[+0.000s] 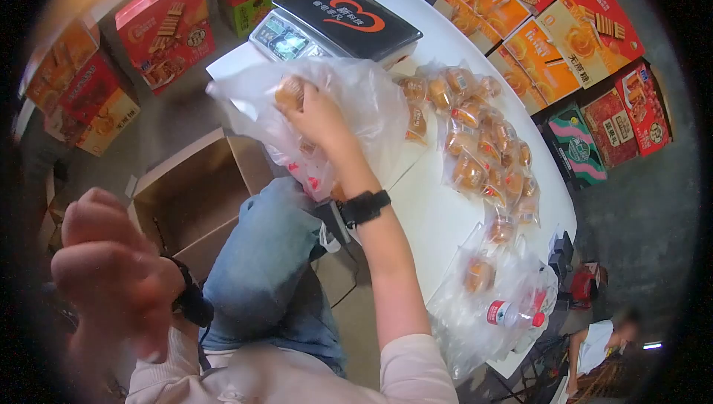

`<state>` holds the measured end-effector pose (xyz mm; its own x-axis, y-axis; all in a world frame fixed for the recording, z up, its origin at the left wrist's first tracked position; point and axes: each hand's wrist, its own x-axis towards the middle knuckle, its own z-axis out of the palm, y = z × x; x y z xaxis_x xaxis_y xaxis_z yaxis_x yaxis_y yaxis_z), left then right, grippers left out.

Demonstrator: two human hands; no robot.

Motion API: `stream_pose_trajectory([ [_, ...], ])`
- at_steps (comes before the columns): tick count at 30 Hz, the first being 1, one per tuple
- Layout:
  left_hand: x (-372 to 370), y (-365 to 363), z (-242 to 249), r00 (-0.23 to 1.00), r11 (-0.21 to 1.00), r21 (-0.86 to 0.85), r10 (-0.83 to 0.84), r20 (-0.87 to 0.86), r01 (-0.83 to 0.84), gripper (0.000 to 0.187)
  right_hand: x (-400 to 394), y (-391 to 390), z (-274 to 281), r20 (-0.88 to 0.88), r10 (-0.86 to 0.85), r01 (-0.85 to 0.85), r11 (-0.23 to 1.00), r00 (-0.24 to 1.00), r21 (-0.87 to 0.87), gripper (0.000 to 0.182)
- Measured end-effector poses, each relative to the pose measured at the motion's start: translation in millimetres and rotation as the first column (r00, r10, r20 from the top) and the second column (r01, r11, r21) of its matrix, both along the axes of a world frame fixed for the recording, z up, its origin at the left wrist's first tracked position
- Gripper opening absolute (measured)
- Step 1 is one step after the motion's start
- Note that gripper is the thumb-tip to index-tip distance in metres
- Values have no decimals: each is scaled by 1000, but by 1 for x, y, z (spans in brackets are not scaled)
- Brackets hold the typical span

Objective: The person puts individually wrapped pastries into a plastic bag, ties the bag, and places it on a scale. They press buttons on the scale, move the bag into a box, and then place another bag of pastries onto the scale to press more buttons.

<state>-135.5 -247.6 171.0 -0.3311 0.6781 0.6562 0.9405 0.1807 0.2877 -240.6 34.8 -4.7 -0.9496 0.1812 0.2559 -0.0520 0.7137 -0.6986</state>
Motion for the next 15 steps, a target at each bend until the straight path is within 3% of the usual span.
stream_pose_trajectory([
  [1,2,-3,-8,997,994,107,27,-74,-19,39,6,-3,1,101,8,-10,1000,995,20,58],
  [2,-1,2,-25,988,917,368,-134,-72,151,36,14,-4,3,142,8,-23,994,990,104,54],
  [3,-3,7,-38,952,746,597,-285,-114,295,33,25,-8,11,134,11,-26,994,991,110,54],
  [5,-1,8,-43,901,603,686,-388,-193,407,24,53,-16,32,135,85,-107,981,987,162,50],
  [7,-1,23,-36,849,626,574,-377,-370,528,43,77,-22,49,55,133,-138,986,990,94,46],
  [9,-7,24,-60,816,530,621,-366,-448,578,29,91,-18,52,-19,178,-177,984,984,22,44],
  [11,-10,30,-85,922,577,723,-180,-342,381,20,99,-8,50,-140,32,-13,990,990,138,39],
  [12,-14,24,-100,982,751,654,44,-185,89,20,102,-1,49,-145,45,-25,991,988,134,39],
  [13,-20,14,-122,954,824,520,295,-56,-224,21,106,5,47,-135,4,-5,1000,991,-10,35],
  [14,-45,17,-162,934,786,508,261,243,-352,24,110,10,45,-116,-36,18,988,993,-154,32],
  [15,-58,35,-171,806,688,488,248,538,-537,32,114,12,46,-115,-28,9,987,993,-160,32],
])
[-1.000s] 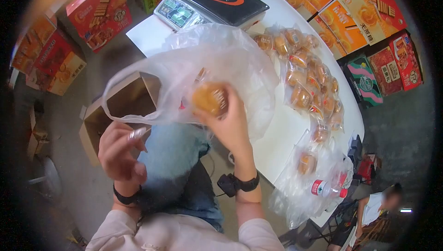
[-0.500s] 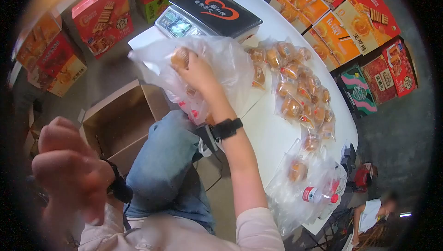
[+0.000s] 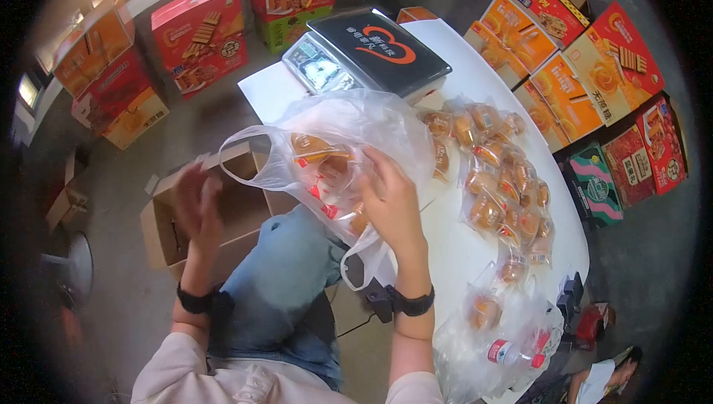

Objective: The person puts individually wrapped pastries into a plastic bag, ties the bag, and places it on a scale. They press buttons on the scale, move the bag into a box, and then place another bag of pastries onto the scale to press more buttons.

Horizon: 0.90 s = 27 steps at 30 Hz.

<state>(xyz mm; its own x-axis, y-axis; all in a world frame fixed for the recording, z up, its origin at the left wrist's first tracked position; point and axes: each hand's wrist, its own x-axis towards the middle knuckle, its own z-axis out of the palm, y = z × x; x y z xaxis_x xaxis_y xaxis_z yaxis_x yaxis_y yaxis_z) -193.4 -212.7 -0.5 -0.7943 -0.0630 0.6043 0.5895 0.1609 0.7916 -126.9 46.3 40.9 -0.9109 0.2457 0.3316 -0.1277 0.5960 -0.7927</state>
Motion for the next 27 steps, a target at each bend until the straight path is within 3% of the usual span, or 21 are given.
stream_pose_trajectory([
  [2,-39,6,-41,975,987,-110,139,174,-121,41,6,3,2,-37,-25,22,997,999,-77,29],
  [4,-88,-16,-146,785,984,-163,51,617,64,51,8,17,-8,-62,-4,-1,997,998,-78,29],
  [5,-76,-1,-125,544,976,179,-216,811,120,54,6,26,-14,-141,-90,56,971,986,-232,28],
  [6,-64,9,-94,373,947,296,-322,870,126,55,6,37,-21,-201,-186,97,918,962,-384,27],
  [8,-70,12,-120,187,889,457,-455,870,35,57,-5,68,-34,-196,-460,429,885,866,-180,32],
  [9,-72,14,-125,187,891,453,-450,873,32,57,-7,87,-47,-193,-458,427,885,867,-184,32],
  [10,-74,17,-127,-18,841,542,-542,840,-4,59,-10,107,-64,-144,-564,580,806,813,118,38],
  [11,-76,19,-130,-218,785,616,-613,759,-61,61,-14,118,-77,-131,-665,650,637,735,414,45],
  [12,-77,23,-136,-218,789,612,-609,762,-65,61,-18,119,-84,-126,-663,647,642,738,412,45],
  [14,-79,28,-148,-274,862,500,-503,819,-89,70,-22,121,-99,175,-755,524,582,632,622,57],
  [16,-89,14,-162,-306,810,586,-567,765,-34,71,-27,122,-112,189,-768,500,560,612,660,59],
  [18,-98,7,-182,-474,639,768,-668,574,30,64,-32,123,-118,205,-780,471,540,591,698,62],
  [19,-93,13,-168,-473,644,764,-665,578,28,64,-36,125,-118,180,-811,491,496,556,716,64],
  [21,-78,32,-143,-133,799,549,-533,836,246,54,-42,132,-122,162,-839,507,455,519,732,66],
  [22,-76,33,-136,-134,802,545,-529,838,245,54,-44,139,-124,190,-848,487,452,496,747,68],
  [24,-73,34,-127,-103,694,682,-679,726,231,46,-47,142,-125,218,-853,465,453,473,761,70],
  [25,-71,35,-123,-104,697,679,-676,729,231,46,-45,141,-121,257,-829,476,507,496,719,72],
  [27,-67,39,-115,-44,546,727,-787,616,418,42,-42,138,-113,296,-803,485,561,518,671,75],
])
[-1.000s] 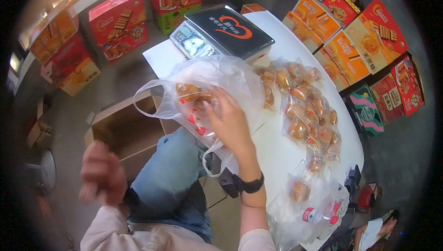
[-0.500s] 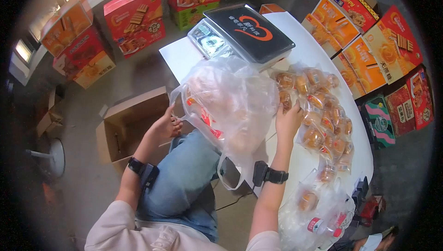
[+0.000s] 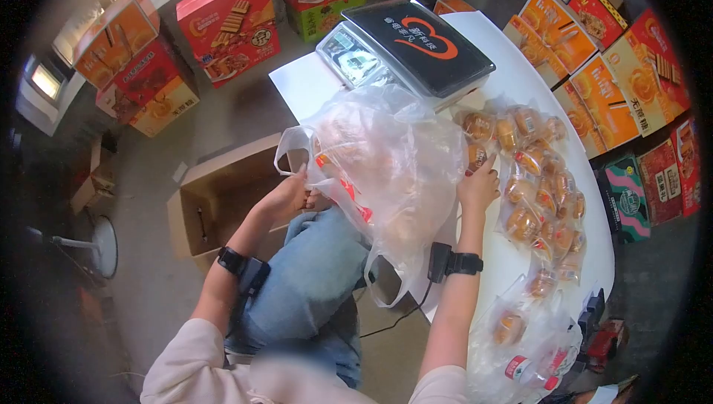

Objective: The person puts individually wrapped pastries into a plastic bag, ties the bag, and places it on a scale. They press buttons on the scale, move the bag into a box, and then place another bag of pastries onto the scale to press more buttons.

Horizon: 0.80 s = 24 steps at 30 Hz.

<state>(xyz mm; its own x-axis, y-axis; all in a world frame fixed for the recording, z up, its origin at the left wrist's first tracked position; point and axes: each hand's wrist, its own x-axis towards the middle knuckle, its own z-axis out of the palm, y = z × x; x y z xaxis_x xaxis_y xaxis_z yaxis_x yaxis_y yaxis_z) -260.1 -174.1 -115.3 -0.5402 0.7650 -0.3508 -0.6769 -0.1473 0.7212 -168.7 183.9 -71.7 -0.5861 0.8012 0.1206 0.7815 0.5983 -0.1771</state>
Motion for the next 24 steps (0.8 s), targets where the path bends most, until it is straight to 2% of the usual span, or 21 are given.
stream_pose_trajectory([
  [1,1,3,6,1000,1000,-3,-1,-1,1,42,3,-4,5,-49,-5,6,1000,999,19,77],
  [3,5,9,20,997,990,-132,31,-63,-40,34,12,-14,20,-99,-12,15,999,995,34,80],
  [4,10,15,34,981,970,-158,177,-74,-187,26,20,-18,32,-203,-7,21,997,979,71,82],
  [5,12,14,43,982,970,-162,173,-76,-183,26,29,-23,44,-303,1,33,994,953,107,85],
  [6,13,15,51,971,976,-11,214,-101,-217,27,36,-32,54,-305,-5,38,994,952,104,85],
  [7,16,15,63,959,961,139,258,-119,-241,28,44,-45,64,-515,98,-10,985,851,170,85],
  [8,24,12,76,942,948,129,308,-132,-292,31,48,-57,73,-688,201,-38,969,697,244,86],
  [9,36,11,93,945,951,125,298,-134,-282,31,50,-67,79,-689,191,-28,970,699,240,86],
  [11,54,12,119,920,957,194,264,-290,-214,30,54,-87,91,-624,458,-274,887,633,373,84],
  [12,47,8,105,936,969,222,177,-305,-111,30,56,-98,101,-624,448,-262,891,640,371,84],
  [13,53,8,109,938,971,220,164,-306,-97,30,57,-110,112,-590,499,-340,866,635,367,83],
  [14,63,7,115,935,954,239,241,-259,-180,30,57,-120,118,-556,551,-417,835,622,360,81],
  [15,70,6,118,924,931,252,318,-212,-262,30,56,-127,121,-560,543,-406,840,626,361,81],
  [16,73,2,115,938,944,270,256,-235,-190,30,57,-134,121,-605,568,-483,815,558,319,83],
  [17,77,2,112,940,946,265,249,-233,-185,30,59,-141,122,-649,585,-561,778,486,281,85],
  [21,83,-6,92,937,947,174,299,-182,-269,27,58,-166,125,-656,627,-619,727,420,298,84],
  [23,84,-15,87,918,940,162,332,-218,-301,28,60,-175,122,-783,512,-739,666,353,102,85],
  [24,85,-14,92,918,941,157,329,-220,-300,28,64,-177,122,-834,424,-824,563,353,-63,88],
])
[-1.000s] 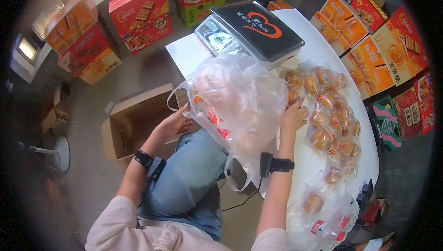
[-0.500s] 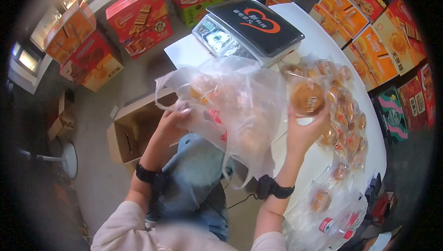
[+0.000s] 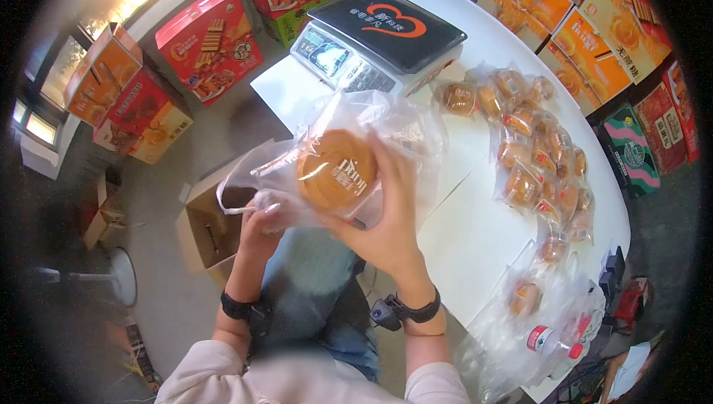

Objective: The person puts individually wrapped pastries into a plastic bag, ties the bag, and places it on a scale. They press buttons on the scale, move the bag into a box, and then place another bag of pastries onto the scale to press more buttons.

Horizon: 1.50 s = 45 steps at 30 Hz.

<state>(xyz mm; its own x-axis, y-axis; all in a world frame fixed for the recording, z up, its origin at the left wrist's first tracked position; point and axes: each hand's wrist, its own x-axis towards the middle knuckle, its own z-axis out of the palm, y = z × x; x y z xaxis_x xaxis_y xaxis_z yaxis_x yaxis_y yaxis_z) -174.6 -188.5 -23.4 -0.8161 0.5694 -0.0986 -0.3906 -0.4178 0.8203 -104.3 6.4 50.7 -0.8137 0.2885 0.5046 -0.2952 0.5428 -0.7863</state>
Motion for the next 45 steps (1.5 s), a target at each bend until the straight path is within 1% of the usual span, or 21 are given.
stream_pose_trajectory([
  [1,3,1,8,997,997,25,76,1,-76,27,5,-2,-5,0,0,0,1000,1000,-5,88],
  [2,4,1,13,988,987,51,153,4,-153,26,11,-4,-15,20,280,-232,832,960,-504,87],
  [3,6,-2,12,988,987,46,155,6,-155,26,13,-4,-26,-103,513,-339,390,852,-856,86],
  [6,14,-6,17,974,983,-121,113,-196,-138,19,0,2,-59,-166,578,-393,292,799,-872,83],
  [10,12,-16,9,939,990,-46,114,-326,-136,23,-15,18,-76,-94,597,-282,229,797,-932,77],
  [12,13,-20,7,932,979,131,193,-308,-159,29,-20,24,-68,60,476,-242,548,878,-801,76],
  [13,13,-22,8,932,979,131,192,-309,-158,29,-24,30,-69,59,475,-243,548,878,-801,76],
  [15,14,-25,15,940,970,105,240,-244,-220,35,-31,44,-71,-10,340,-307,836,940,-454,74],
  [21,16,-23,33,916,945,-78,284,-283,-317,47,-31,66,-33,-165,65,-121,926,984,-357,73],
  [22,14,-22,34,912,925,-137,308,-273,-353,46,-27,65,-25,-161,62,-64,998,985,-10,75],
  [23,12,-22,33,911,926,-135,306,-277,-352,46,-23,64,-19,-159,56,1,941,986,337,78],
  [25,7,-26,25,909,915,-99,366,-201,-391,43,-16,54,-8,-108,77,-18,882,991,471,79],
  [26,5,-28,23,932,942,47,336,-137,-333,31,-14,49,-7,-48,91,-45,804,995,593,80],
  [30,2,-24,10,852,892,56,445,-276,-448,31,-7,42,-10,21,44,-47,753,999,657,78],
  [32,1,-25,17,905,914,48,405,-131,-403,36,-6,44,-7,50,61,-79,748,997,659,75],
  [36,1,-23,17,914,913,164,393,-103,-374,30,-7,44,-1,107,35,-99,734,994,672,72],
  [39,1,-21,22,873,865,165,486,-42,-474,29,-13,48,-13,195,53,-162,783,979,601,65],
  [41,2,-19,24,857,873,99,487,-169,-477,28,-21,48,-21,435,-108,-141,854,894,501,49],
  [42,5,-15,27,862,881,118,472,-184,-458,26,-27,47,-26,430,-126,-124,852,894,509,49],
  [44,8,-6,27,882,894,102,447,-151,-436,26,-42,44,-36,643,-366,-25,857,672,515,35],
  [45,9,-3,26,893,901,76,434,-120,-428,26,-43,41,-43,636,-378,-13,853,673,521,35],
])
